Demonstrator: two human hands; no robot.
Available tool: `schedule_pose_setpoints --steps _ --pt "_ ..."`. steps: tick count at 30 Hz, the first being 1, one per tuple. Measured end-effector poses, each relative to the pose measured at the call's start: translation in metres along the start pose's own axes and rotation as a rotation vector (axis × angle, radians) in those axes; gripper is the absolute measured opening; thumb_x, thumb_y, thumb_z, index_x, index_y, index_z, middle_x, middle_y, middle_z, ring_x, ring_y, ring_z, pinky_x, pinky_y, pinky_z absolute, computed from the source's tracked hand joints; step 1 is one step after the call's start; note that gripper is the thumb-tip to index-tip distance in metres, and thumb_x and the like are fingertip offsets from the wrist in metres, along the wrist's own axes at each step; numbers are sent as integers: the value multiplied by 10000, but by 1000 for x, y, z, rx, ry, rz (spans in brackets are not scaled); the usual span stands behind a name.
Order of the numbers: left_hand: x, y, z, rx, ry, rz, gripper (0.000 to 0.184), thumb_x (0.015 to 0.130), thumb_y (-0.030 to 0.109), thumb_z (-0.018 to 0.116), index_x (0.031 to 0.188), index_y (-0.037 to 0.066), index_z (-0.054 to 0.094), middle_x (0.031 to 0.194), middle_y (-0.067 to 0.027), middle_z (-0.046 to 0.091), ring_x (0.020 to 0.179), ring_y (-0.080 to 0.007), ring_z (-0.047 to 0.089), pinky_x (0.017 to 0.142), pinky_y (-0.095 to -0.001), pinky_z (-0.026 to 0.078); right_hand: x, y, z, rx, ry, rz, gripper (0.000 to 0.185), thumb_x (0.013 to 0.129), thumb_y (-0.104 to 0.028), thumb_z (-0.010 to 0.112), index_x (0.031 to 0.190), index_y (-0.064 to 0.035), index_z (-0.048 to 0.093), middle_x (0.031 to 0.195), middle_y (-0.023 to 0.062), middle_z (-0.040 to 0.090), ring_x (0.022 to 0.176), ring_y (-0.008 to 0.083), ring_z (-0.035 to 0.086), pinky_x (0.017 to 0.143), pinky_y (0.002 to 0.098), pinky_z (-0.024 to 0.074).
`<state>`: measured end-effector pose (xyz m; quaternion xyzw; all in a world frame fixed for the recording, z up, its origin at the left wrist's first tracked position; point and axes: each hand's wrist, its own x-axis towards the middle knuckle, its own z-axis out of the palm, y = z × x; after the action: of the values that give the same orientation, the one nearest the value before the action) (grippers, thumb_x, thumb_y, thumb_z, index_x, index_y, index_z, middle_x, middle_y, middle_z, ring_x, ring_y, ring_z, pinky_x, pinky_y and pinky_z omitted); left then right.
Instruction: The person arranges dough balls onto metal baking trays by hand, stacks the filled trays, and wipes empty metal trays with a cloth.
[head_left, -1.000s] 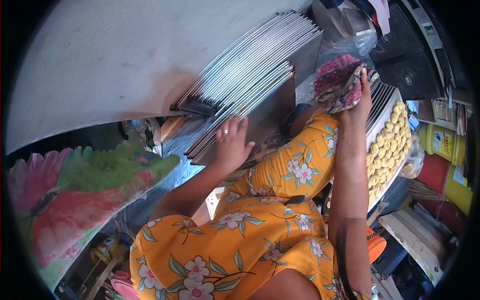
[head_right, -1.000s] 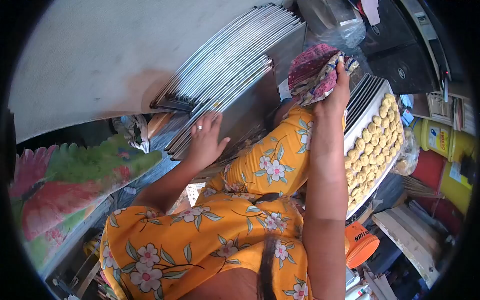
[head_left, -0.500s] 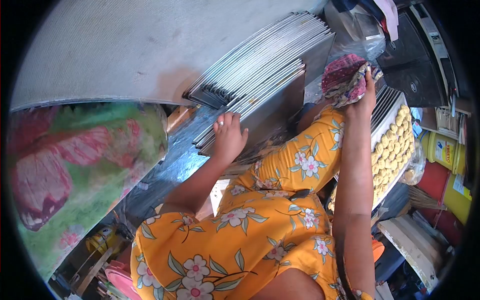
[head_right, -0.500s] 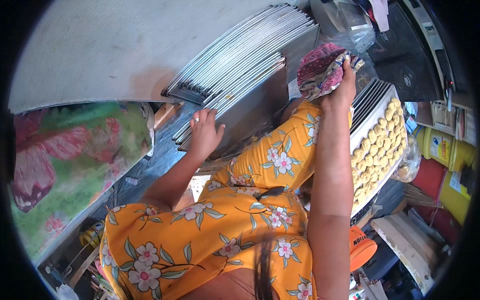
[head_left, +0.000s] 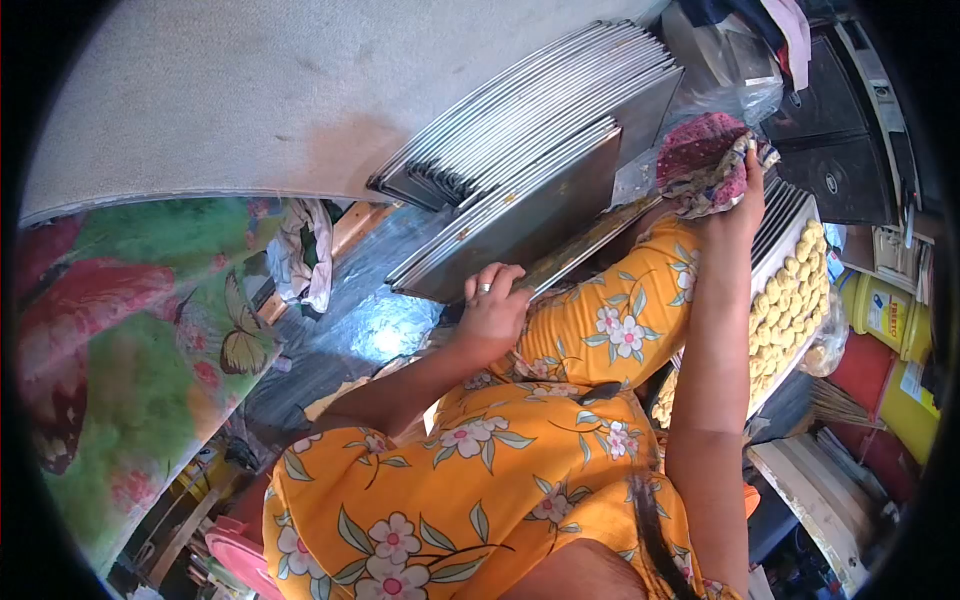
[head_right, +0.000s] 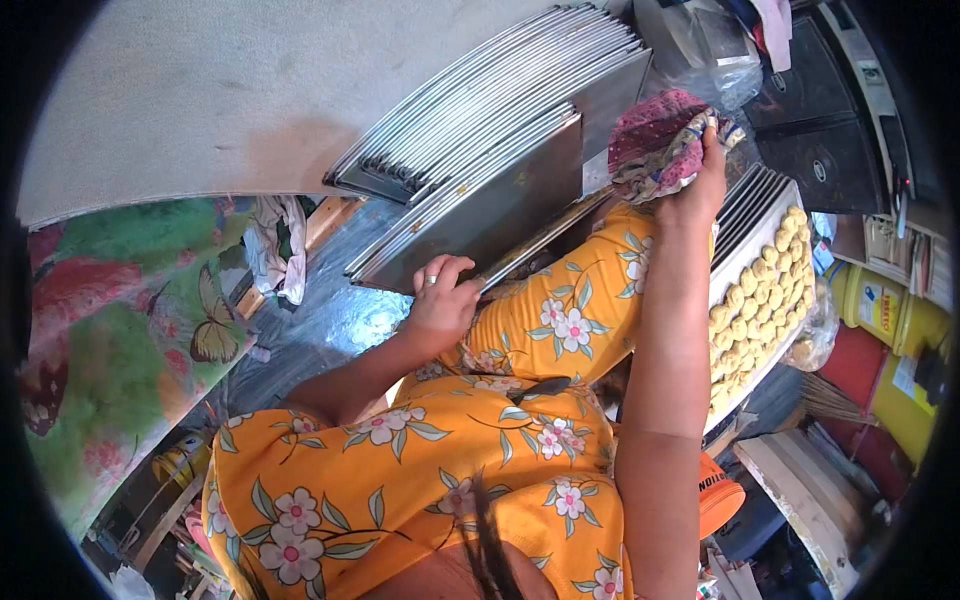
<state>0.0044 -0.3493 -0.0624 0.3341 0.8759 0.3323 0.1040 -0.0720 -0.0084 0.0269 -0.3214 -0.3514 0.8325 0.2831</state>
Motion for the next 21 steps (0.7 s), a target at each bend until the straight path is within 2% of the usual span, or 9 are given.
schedule_pose_setpoints --steps 2,3,6,9,10,13,14,21 --pt "0 -5 -2 -22 -13 11 204 749 99 655 948 83 698 1220 -101 512 1202 -297 421 972 -467 293 -2 -2 1 14 15 28 376 950 -293 550 1240 -55 567 1246 100 603 1149 284 555 1035 436 398" --pt "2 -7 -3 -32 -18 19 189 749 96 641 926 79 704 1222 -102 516 1206 -291 419 976 -464 285 -3 -2 1 3 14 18 379 948 -295 552 1233 -46 564 1223 102 609 1126 281 566 1012 434 415" --pt "10 -14 -5 37 -6 -8 287 793 143 648 1076 97 672 1304 -124 468 1289 -317 349 1018 -483 249 1 -1 -2 -19 15 -19 373 944 -293 558 1210 -32 563 1163 98 627 1062 269 598 951 422 461" --pt "17 -16 -7 96 99 -171 455 844 222 648 1276 113 557 1403 -160 381 1367 -354 244 1051 -503 217 8 2 -9 8 -16 -3 355 943 -285 560 1195 -35 572 1146 92 634 1042 260 607 937 415 471" --pt "16 -26 -7 190 24 -195 662 859 379 652 1399 79 414 1471 -181 284 1397 -378 174 1069 -523 185 6 2 -8 22 -20 -18 342 942 -279 562 1182 -37 578 1137 90 636 1033 256 609 935 414 471" --pt "21 -39 -15 287 -9 -305 781 826 479 664 1394 12 403 1490 -177 258 1399 -370 179 1064 -526 182 7 2 -8 35 -19 -11 339 942 -278 562 1178 -37 578 1131 90 637 1032 257 611 932 414 475" --pt "23 -42 -18 248 -78 -335 888 819 554 652 1411 -36 354 1504 -200 216 1396 -396 146 1067 -548 136 7 2 -8 37 -21 -9 339 942 -278 563 1179 -37 578 1131 90 637 1031 257 611 931 415 476" --pt "24 -41 -23 317 -45 -270 808 812 555 654 1354 -6 446 1454 -198 270 1347 -377 206 1033 -529 178 5 1 -8 39 -11 0 336 941 -280 567 1170 -35 578 1122 91 638 1023 261 615 927 423 481"
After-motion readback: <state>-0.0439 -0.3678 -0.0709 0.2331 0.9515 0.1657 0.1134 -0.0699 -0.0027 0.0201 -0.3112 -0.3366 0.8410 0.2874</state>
